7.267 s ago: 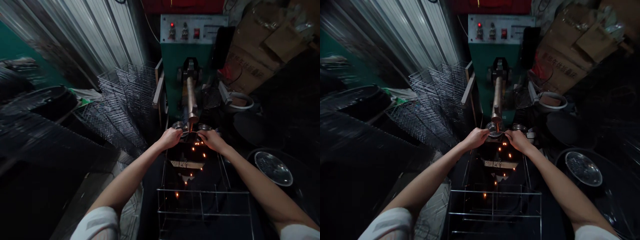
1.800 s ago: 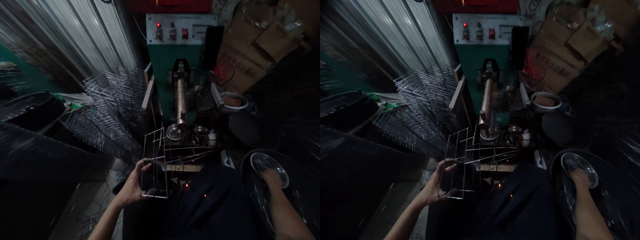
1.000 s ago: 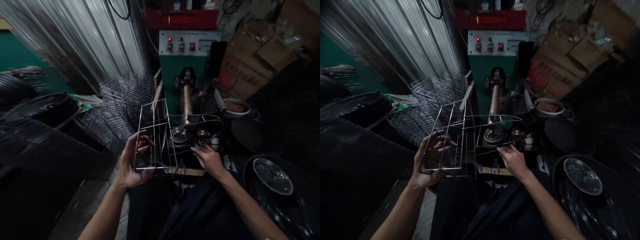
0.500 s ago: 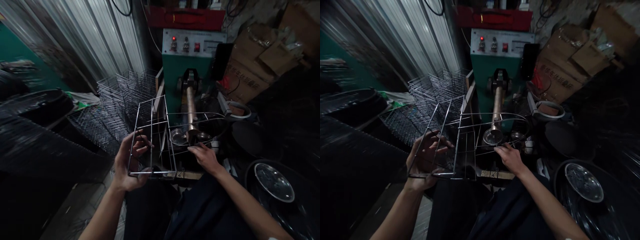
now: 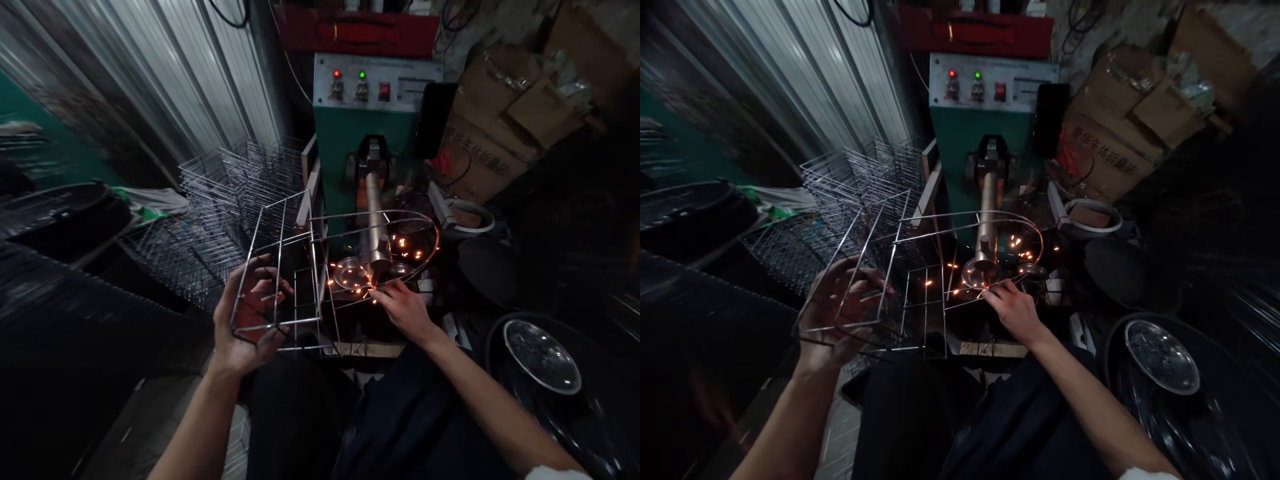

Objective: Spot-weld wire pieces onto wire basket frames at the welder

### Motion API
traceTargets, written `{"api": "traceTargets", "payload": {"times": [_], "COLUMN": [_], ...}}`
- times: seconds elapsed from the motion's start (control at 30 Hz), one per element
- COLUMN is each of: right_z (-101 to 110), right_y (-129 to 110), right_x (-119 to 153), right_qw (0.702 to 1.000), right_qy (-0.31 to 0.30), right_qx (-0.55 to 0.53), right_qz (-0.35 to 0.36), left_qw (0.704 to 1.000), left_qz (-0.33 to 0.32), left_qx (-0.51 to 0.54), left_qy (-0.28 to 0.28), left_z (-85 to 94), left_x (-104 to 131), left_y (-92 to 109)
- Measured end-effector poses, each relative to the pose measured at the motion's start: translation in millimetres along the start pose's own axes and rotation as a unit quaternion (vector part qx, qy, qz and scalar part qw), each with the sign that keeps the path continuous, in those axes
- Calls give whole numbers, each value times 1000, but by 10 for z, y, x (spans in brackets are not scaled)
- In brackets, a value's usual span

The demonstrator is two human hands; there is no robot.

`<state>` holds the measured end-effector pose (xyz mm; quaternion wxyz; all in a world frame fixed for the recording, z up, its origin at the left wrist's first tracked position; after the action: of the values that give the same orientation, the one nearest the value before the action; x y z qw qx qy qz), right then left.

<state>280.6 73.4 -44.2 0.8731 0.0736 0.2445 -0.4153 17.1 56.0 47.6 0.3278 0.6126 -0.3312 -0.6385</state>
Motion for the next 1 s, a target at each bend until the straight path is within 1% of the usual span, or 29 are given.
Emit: {"api": "traceTargets", "payload": {"times": [0.1, 0.2, 0.27, 0.33, 0.4, 0.53, 0.63, 0.73, 0.8, 0.83, 0.9, 0.93, 0.97, 1.0], "right_z": [131, 190, 185, 164, 136, 53, 36, 134, 280, 362, 467, 464, 424, 350], "right_y": [41, 82, 105, 140, 172, 200, 217, 215, 137, 56, -193, -351, -518, -686], "right_x": [40, 62, 46, 12, -30, -101, -141, -137, -61, 8, 197, 309, 425, 544], "right_qw": [998, 995, 994, 993, 993, 994, 994, 993, 993, 994, 996, 997, 997, 996], "right_qy": [27, 39, 42, 42, 40, 20, 14, 28, 53, 68, 85, 78, 62, 38], "right_qx": [56, 86, 99, 106, 109, 109, 110, 108, 98, 85, 35, 0, -38, -75], "right_qz": [-22, -17, -7, -7, -11, -21, -24, -29, -33, -32, -20, -7, 9, 30], "left_qw": [1000, 1000, 1000, 999, 998, 996, 996, 996, 996, 996, 997, 997, 998, 999], "left_qz": [9, -4, -2, 15, 30, 12, -6, -9, -10, -8, -5, -2, 5, 20], "left_qx": [7, 22, 29, 30, 37, 66, 63, 60, 62, 61, 53, 45, 31, 8], "left_qy": [-9, -11, -11, -15, -31, -58, -64, -70, -64, -60, -61, -63, -61, -50], "left_z": [-4, -25, -25, -11, 4, 66, 85, 31, 11, 20, 90, 168, 289, 460], "left_x": [-10, -71, -137, -211, -283, -398, -431, -412, -367, -330, -215, -134, -34, 86], "left_y": [-25, 8, -4, -71, -157, -256, -277, -229, -134, -70, 93, 183, 271, 348]}}
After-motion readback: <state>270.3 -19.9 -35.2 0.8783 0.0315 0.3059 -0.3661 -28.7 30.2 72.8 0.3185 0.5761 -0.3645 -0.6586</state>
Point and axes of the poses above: each hand's wrist, its own x-axis away from the middle knuckle, its own z-axis out of the back of the hand, y = z × x, the point moved 10 cm from there along -x, towards the middle knuckle, and after that the axes turned 4 degrees about -x, right-handed, at the moved point
